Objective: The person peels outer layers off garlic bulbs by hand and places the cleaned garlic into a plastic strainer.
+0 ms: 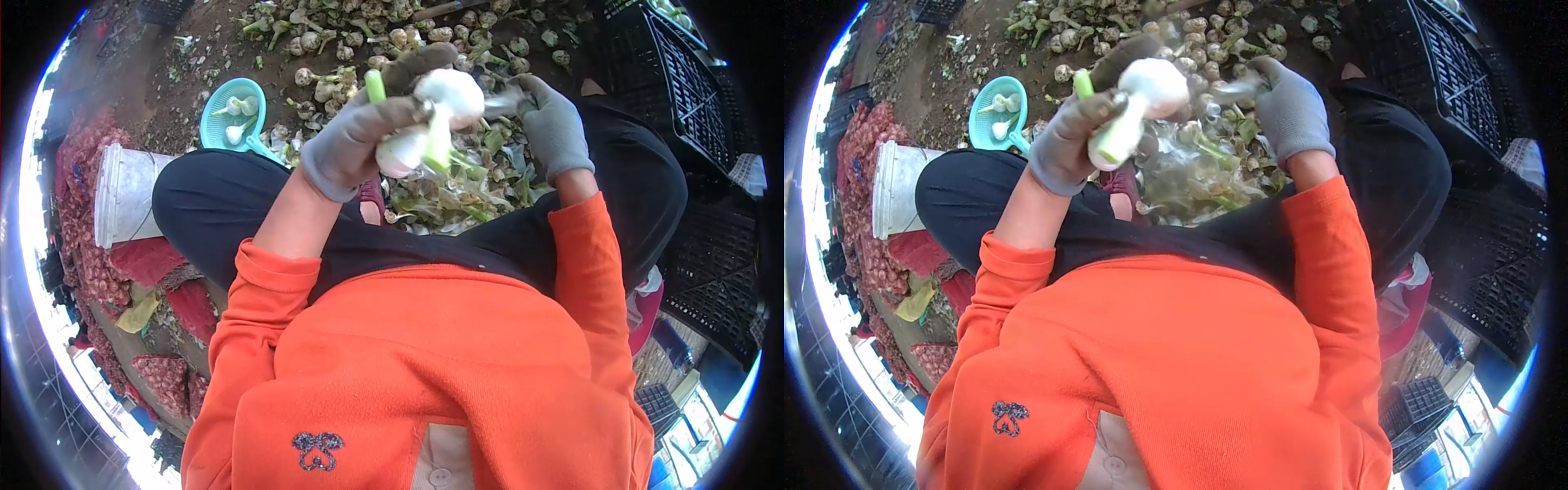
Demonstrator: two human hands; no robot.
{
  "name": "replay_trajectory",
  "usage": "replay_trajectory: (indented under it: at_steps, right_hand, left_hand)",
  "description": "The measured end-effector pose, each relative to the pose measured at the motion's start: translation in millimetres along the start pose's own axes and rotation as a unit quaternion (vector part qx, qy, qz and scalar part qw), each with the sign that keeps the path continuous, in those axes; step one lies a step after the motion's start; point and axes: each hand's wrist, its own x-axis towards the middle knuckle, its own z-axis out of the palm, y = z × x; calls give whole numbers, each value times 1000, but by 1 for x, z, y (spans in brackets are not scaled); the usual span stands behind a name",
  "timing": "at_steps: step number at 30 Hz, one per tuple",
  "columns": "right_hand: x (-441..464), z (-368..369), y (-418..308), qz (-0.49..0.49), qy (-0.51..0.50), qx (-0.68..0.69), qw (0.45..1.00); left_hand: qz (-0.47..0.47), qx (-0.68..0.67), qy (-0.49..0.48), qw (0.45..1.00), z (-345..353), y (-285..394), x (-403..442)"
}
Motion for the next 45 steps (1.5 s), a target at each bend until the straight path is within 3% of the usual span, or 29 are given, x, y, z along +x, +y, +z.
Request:
replay_trajectory:
  at_steps: [2, 3, 6, 7, 10, 14, 17, 21, 23, 24, 27, 30, 33, 35, 37, 39, 40, 41, 42, 45]
  right_hand:
    - [8, 7, 20, -48, 42, -135, 989]
    - [8, 7, 21, -43, 74, -179, 980]
    - [-1, -12, -3, -190, 53, -26, 980]
    - [-7, -19, -21, -156, -35, 83, 984]
    - [-31, -18, -61, -246, 22, 71, 966]
    - [-32, -9, -82, -316, 56, 85, 943]
    - [-29, -5, -81, -350, 70, 58, 932]
    - [-34, -7, -78, -324, 25, 51, 944]
    - [-33, -9, -76, -310, -10, 58, 949]
    - [-33, -9, -77, -301, 21, 80, 950]
    - [-32, -9, -80, -291, 95, 105, 946]
    - [-32, -11, -71, -320, 43, 60, 945]
    - [-30, -11, -73, -332, 46, 28, 942]
    - [-31, -12, -75, -331, 17, 32, 943]
    - [-37, -12, -76, -318, -40, 45, 946]
    - [-34, -9, -71, -280, -53, 194, 939]
    - [-33, -10, -68, -258, -59, 267, 927]
    - [-30, -17, -65, -166, -116, 325, 924]
    - [-30, -24, -68, -74, -148, 417, 894]
    - [-26, -25, -65, -12, -131, 551, 824]
  left_hand:
    - [-28, -123, -17, 992, -8, 4, 2]
    - [8, -86, 37, 996, 0, 4, 1]
    - [-5, -102, 31, 994, -21, -8, 7]
    - [-18, -106, 36, 994, -21, -7, 6]
    - [-33, -16, 92, 995, -19, -10, 6]
    - [-56, 122, 97, 986, -18, -10, 8]
    - [-60, 139, 126, 980, -16, -9, 8]
    - [-59, 254, 115, 958, -14, -8, 11]
    - [-62, 129, 112, 983, -16, -16, 13]
    - [-62, 66, 112, 990, -17, -18, 13]
    - [-61, 75, 104, 990, -17, -14, 15]
    - [-82, 83, 126, 985, -15, -17, 14]
    - [-88, -17, 94, 992, -16, -15, 11]
    - [23, -20, 70, 997, -18, -31, 11]
    - [52, -23, 56, 997, -25, -35, 12]
    - [69, -11, 40, 997, -30, -36, 10]
    - [26, -57, 89, 994, -18, -26, 10]
    - [-13, -106, 142, 984, -6, -17, 9]
    - [-30, -119, 108, 987, -10, -17, 11]
    - [-68, -137, 20, 988, -17, -17, 11]
